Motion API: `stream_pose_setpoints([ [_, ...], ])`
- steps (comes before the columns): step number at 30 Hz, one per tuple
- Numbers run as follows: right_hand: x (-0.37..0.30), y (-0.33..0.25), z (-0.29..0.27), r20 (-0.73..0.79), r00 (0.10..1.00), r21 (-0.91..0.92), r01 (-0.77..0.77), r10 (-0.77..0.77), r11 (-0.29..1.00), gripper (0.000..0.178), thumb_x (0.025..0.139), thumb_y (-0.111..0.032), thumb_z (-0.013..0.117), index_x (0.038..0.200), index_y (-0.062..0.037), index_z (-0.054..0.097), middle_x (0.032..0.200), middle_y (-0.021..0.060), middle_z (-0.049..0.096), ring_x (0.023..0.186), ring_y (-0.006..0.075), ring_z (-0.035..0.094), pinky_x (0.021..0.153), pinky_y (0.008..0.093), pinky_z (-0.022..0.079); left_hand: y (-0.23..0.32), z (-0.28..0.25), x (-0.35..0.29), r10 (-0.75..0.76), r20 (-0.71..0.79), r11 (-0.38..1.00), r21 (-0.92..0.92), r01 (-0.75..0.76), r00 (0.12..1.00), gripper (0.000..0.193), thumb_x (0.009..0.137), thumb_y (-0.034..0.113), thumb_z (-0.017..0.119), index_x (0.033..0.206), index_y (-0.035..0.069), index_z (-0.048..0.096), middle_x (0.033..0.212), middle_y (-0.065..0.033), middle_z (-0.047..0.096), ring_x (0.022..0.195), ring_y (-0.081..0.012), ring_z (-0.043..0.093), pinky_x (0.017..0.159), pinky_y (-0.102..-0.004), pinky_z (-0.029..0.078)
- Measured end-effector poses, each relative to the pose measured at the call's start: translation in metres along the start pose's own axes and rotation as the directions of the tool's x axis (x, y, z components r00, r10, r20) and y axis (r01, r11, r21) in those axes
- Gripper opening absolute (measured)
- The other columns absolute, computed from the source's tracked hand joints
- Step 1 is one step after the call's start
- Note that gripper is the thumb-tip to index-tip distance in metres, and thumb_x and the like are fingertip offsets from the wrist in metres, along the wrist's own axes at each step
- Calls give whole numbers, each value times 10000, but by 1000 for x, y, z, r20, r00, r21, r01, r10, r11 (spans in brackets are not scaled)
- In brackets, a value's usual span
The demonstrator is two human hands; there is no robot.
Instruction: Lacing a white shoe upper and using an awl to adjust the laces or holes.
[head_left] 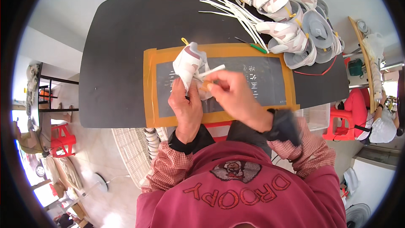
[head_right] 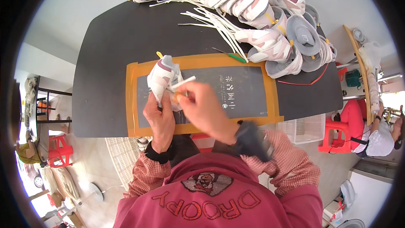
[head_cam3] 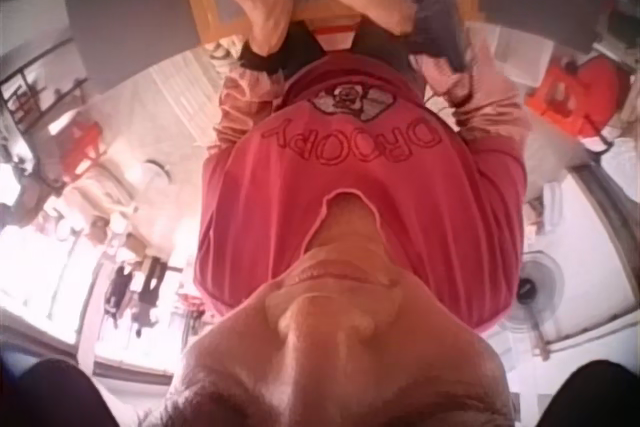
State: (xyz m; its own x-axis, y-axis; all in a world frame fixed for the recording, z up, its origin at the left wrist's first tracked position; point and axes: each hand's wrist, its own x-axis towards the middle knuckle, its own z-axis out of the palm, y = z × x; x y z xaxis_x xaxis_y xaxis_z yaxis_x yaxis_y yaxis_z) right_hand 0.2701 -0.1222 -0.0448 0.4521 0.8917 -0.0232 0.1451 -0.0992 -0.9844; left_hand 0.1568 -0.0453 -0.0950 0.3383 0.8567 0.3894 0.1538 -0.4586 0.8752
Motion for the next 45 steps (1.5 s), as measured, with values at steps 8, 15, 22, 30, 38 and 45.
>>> stream_pose_setpoints([
  [8, -6, -14, -7, 306, 861, -670, 498, -407, 551, 184, 756, -42, 623, 923, 37, 623, 764, 115, 581, 549, 212, 584, 526, 323, 503, 5, 2, -3, -76, -7, 997, 26, 76, 997, 229, 866, -64, 536, 1080, -25, 608, 851, -134, 604, 719, -252, 622, 628, -342, 477],
  [15, -1, -11, -4, 391, 824, -687, 558, -411, 465, 131, 750, -45, 611, 841, 48, 594, 758, 130, 581, 590, 263, 622, 501, 360, 497, 11, 1, 0, -134, 15, 991, -7, 134, 991, 207, 883, -51, 533, 1074, -30, 608, 837, -140, 608, 696, -246, 618, 611, -349, 470],
  [22, 11, -19, 2, 62, 936, 205, -351, 346, 914, 86, 803, -7, 545, 805, 44, 615, 643, 138, 620, 585, 251, 620, 532, 361, 457, 3, 2, -1, -78, -2, 996, 47, 78, 997, 221, 882, -53, 526, 1086, -26, 606, 847, -145, 617, 725, -251, 637, 629, -347, 481],
  [30, 6, -17, -7, 569, 698, -709, 684, -434, 170, 230, 800, -16, 590, 1024, 28, 621, 665, 111, 562, 611, 225, 613, 478, 335, 466, 4, 3, -1, -76, -37, 997, 14, 77, 996, 221, 882, -56, 527, 1084, -21, 611, 850, -136, 624, 697, -242, 631, 622, -344, 483],
  [38, 8, -2, -1, 92, 957, -206, 289, -276, 935, 223, 806, -20, 584, 1007, 42, 657, 639, 162, 570, 550, 218, 584, 476, 313, 448, 3, 1, -2, -56, -36, 996, 61, 58, 998, 204, 941, 14, 522, 1115, -36, 616, 811, -44, 637, 730, -74, 539, 628, -267, 457],
  [45, 11, -9, -1, 350, 795, -586, 599, -496, 546, 87, 763, -23, 606, 841, 8, 630, 722, 136, 588, 606, 247, 614, 506, 377, 481, 4, 2, 0, -68, -28, 997, 45, 69, 997, 188, 935, 5, 525, 1095, -33, 616, 810, -42, 635, 712, -72, 529, 607, -259, 444],
])
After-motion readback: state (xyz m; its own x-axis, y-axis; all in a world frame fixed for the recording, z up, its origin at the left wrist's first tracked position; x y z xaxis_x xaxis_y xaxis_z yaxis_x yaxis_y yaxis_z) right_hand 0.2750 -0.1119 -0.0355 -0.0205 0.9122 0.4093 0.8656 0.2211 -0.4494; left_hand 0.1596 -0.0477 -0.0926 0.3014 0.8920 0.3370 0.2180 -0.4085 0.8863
